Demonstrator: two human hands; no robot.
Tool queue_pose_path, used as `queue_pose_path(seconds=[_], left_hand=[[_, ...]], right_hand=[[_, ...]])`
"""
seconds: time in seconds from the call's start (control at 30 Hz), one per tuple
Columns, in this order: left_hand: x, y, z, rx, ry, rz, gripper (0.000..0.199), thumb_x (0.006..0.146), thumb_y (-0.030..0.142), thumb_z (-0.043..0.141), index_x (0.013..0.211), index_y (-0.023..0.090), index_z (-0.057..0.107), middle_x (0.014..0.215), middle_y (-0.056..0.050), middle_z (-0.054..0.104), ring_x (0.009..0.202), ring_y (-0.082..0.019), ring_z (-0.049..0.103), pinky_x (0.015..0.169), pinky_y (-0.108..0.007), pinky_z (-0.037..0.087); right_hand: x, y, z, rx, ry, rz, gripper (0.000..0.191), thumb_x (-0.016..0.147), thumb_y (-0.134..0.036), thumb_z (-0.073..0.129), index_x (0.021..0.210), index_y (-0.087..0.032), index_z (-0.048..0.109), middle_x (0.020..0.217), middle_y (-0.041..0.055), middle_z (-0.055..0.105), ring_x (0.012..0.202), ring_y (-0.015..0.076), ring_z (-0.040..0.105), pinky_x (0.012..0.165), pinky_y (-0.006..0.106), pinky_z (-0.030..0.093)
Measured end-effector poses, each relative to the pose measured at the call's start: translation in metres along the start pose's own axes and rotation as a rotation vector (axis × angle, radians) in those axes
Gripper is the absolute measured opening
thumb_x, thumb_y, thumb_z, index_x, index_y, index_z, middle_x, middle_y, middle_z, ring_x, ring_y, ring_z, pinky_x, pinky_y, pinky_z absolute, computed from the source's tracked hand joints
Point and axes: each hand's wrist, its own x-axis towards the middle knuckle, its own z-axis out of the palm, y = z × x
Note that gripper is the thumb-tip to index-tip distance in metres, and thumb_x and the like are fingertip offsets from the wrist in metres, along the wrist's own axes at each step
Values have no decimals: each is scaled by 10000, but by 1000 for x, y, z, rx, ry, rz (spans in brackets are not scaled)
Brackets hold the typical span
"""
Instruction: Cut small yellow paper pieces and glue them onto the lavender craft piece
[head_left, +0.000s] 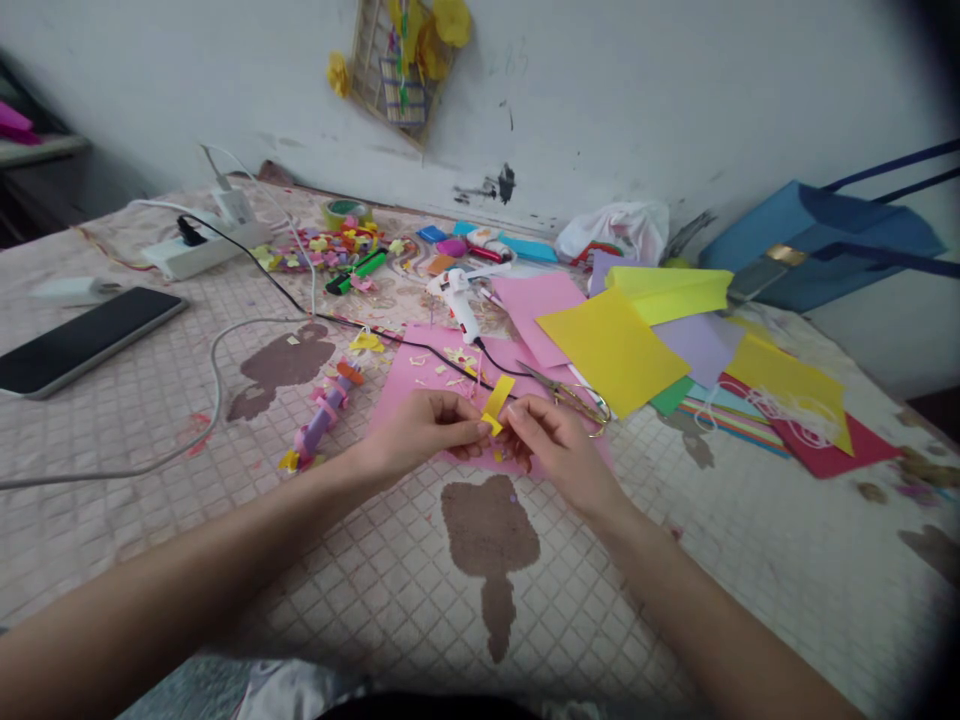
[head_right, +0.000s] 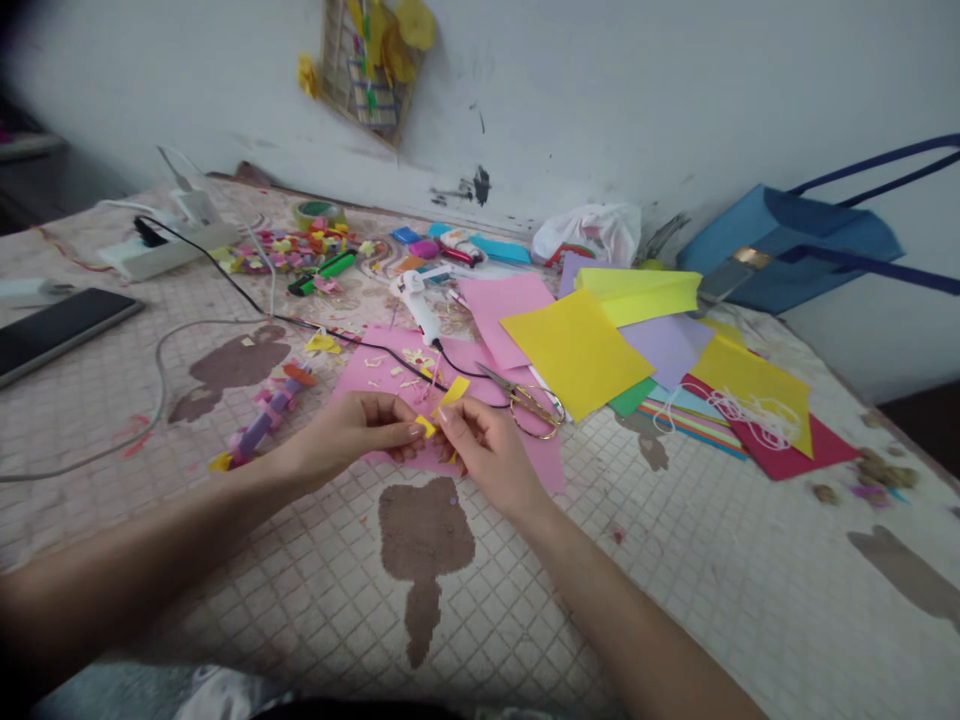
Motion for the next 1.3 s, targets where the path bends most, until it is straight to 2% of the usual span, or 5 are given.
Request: queue_pose_path(seconds=[0.5,0.77,1.03,1.17,1.3], left_hand=[[-3,6,3,114,10,-2,161,737,229,648,649,115,575,552,13,592,514,-64,532,510,-185,416],[-4,5,5,82,-1,5,167,744,258,643,697,111,579,604,5,595,554,-75,541,544,-200,429],[-1,4,3,85,-1,17,166,750,252,629,697,100,589,597,0,591,546,-74,537,556,-208,438],[-3,4,3,108,3,36,186,758,257,622,670,100,576,564,5,570,522,-70,523,523,-197,418],[-3,3,4,91,1,39,196,756,281,629,691,102,583,590,-1,585,541,-74,536,540,-201,433]], right_hand=[[-1,-1,1,-94,-34,-77,168,844,-313,542,741,-181,532,687,-15,503,615,107,473,544,226,408],[-2,0,4,-143,-9,-103,179,849,-320,528,729,-188,509,673,-15,494,604,115,467,537,234,407],[-3,3,3,-52,-33,7,237,893,-375,451,778,-182,527,682,-5,518,596,109,488,507,223,401],[-2,2,3,-89,-48,-37,200,855,-354,524,747,-185,520,676,-14,500,587,105,470,507,218,401],[-2,2,3,-142,-25,-75,175,860,-326,513,753,-188,518,673,-17,491,587,108,455,513,223,397]])
